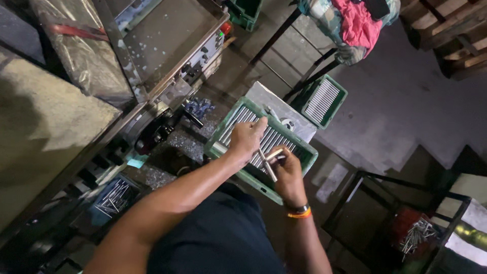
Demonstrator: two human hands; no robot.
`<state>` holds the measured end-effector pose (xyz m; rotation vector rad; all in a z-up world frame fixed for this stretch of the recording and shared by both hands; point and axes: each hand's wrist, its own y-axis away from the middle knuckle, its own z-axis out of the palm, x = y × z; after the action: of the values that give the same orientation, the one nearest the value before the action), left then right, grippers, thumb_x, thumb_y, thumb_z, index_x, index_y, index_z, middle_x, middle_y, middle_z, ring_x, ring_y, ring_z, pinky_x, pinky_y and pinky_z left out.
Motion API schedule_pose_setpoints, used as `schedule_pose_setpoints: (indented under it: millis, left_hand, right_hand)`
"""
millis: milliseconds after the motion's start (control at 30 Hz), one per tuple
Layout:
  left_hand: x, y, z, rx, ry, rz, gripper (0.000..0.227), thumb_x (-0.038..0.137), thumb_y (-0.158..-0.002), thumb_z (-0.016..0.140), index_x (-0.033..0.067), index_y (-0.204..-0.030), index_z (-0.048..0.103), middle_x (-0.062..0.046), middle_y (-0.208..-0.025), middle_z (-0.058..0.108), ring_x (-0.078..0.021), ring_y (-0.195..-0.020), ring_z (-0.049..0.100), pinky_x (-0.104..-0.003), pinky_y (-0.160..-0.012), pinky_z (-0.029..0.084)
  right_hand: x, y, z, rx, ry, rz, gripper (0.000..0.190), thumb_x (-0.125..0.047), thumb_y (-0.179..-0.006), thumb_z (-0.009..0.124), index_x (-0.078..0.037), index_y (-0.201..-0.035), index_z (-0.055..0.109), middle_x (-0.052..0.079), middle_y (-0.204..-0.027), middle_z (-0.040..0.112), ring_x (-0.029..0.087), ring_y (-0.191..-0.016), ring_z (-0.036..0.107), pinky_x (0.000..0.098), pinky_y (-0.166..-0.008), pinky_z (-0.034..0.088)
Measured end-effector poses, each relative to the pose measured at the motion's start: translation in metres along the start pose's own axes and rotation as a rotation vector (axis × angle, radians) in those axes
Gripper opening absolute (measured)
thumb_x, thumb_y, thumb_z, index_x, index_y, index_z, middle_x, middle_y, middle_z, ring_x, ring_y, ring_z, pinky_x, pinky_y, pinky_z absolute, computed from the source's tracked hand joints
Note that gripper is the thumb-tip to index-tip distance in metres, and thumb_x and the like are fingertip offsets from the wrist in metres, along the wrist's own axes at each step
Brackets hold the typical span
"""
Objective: The person repeatedly picks up metal rods from a bin, inserts them into a grinding machine, operates the machine with a lever, and places the processed rods into a green bin. The cycle continues throughout the clip.
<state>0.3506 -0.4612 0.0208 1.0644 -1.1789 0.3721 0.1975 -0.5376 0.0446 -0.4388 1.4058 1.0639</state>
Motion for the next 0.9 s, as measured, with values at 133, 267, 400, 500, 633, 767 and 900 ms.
schedule_pose_setpoints:
  millis: [133,267,400,500,633,767,900]
  left_hand:
    - [0.006,0.003,-0.004,-0.062,-0.046,0.009,0.06,0.045,-0.096,0.061,0.0062,-0.051,0.057,0.0,-0.047,0.048,-0.0111,-0.043,0.044,-0.036,-0.044,0.034]
    - [0.009,0.004,-0.012,-0.108,0.074,-0.051,0.057,0.042,-0.097,0.063,0.0069,-0.054,0.052,0.002,-0.051,0.046,-0.0121,-0.045,0.039,-0.039,-0.044,0.03]
    - [0.01,-0.001,-0.008,-0.003,-0.062,-0.004,0.059,0.043,-0.095,0.064,0.0059,-0.051,0.052,0.001,-0.049,0.047,-0.0114,-0.047,0.041,-0.039,-0.046,0.033]
    - [0.005,-0.004,0.002,0.032,-0.092,0.015,0.054,0.044,-0.092,0.065,0.0087,-0.051,0.058,0.002,-0.047,0.052,-0.0111,-0.046,0.047,-0.037,-0.047,0.038]
    - [-0.009,-0.009,0.0,-0.069,-0.115,-0.002,0.06,0.046,-0.096,0.063,0.0055,-0.052,0.055,0.001,-0.049,0.049,-0.0121,-0.047,0.043,-0.04,-0.048,0.036]
    - [-0.028,-0.016,-0.007,-0.012,-0.044,0.028,0.061,0.047,-0.098,0.065,0.0038,-0.056,0.054,-0.002,-0.053,0.047,-0.0152,-0.05,0.041,-0.044,-0.05,0.033]
    - [-0.045,-0.029,-0.005,0.004,-0.395,0.136,0.057,0.052,-0.097,0.061,0.0066,-0.063,0.066,-0.008,-0.053,0.059,-0.0233,-0.051,0.057,-0.046,-0.053,0.043]
  right_hand:
    - [0.001,0.002,-0.004,-0.041,0.206,-0.057,0.023,0.017,-0.094,0.051,-0.001,-0.104,0.06,0.002,-0.092,0.061,0.009,-0.084,0.058,0.0225,-0.073,0.049]
    - [-0.017,0.008,-0.02,0.153,0.04,-0.042,0.04,0.02,-0.081,0.036,-0.004,-0.104,0.06,0.001,-0.087,0.059,0.008,-0.072,0.05,0.0224,-0.06,0.042]
    - [-0.02,0.018,-0.01,0.029,0.135,0.047,0.037,0.019,-0.08,0.039,-0.006,-0.099,0.058,0.0,-0.087,0.061,0.007,-0.073,0.054,0.0219,-0.06,0.044]
    - [-0.008,0.027,0.002,0.009,0.142,0.077,0.039,0.02,-0.077,0.037,-0.005,-0.098,0.057,0.001,-0.087,0.061,0.008,-0.073,0.054,0.0227,-0.059,0.042]
    - [0.008,0.026,-0.015,0.031,0.109,0.057,0.048,0.019,-0.073,0.032,-0.006,-0.104,0.059,-0.001,-0.089,0.061,0.007,-0.078,0.057,0.023,-0.065,0.05]
    - [0.017,0.006,-0.084,0.671,0.674,0.0,0.011,-0.002,-0.097,0.063,-0.004,-0.108,0.066,0.007,-0.09,0.073,0.015,-0.077,0.063,0.032,-0.065,0.051]
    - [0.04,-0.022,-0.145,0.633,1.079,0.133,0.025,-0.021,-0.091,0.073,-0.004,-0.109,0.073,0.016,-0.098,0.077,0.031,-0.09,0.073,0.0422,-0.081,0.056]
